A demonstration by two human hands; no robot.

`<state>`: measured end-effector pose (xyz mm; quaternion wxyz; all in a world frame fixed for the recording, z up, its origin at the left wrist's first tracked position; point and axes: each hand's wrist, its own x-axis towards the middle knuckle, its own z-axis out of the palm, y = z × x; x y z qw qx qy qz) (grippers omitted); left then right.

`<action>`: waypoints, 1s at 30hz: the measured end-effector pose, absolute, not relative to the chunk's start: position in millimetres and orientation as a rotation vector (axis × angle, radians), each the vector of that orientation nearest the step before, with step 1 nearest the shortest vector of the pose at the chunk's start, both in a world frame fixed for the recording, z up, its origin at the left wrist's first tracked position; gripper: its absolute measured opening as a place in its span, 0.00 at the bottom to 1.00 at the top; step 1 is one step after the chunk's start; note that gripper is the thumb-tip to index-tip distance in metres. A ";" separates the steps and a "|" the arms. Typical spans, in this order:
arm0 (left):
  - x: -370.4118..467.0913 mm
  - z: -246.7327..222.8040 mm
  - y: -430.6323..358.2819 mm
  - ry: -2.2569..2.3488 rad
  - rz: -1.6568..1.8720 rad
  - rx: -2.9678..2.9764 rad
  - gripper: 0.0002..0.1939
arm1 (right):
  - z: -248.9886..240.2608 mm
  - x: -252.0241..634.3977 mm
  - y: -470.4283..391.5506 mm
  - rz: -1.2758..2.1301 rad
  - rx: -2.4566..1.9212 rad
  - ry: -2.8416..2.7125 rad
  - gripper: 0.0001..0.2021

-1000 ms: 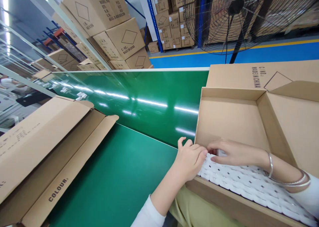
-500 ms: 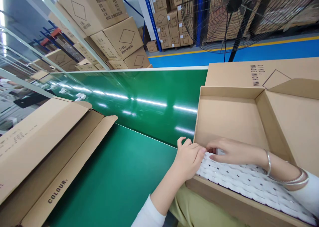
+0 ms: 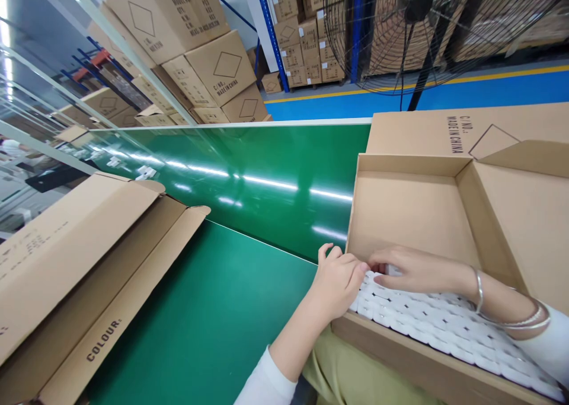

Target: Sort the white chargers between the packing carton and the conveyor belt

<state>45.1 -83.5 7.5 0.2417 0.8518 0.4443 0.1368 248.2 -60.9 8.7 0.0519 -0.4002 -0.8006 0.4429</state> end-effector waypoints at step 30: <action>42.1 8.7 -82.7 1.170 0.332 2.320 0.24 | 18.9 246.5 -59.8 1.505 -1.210 -2.224 0.20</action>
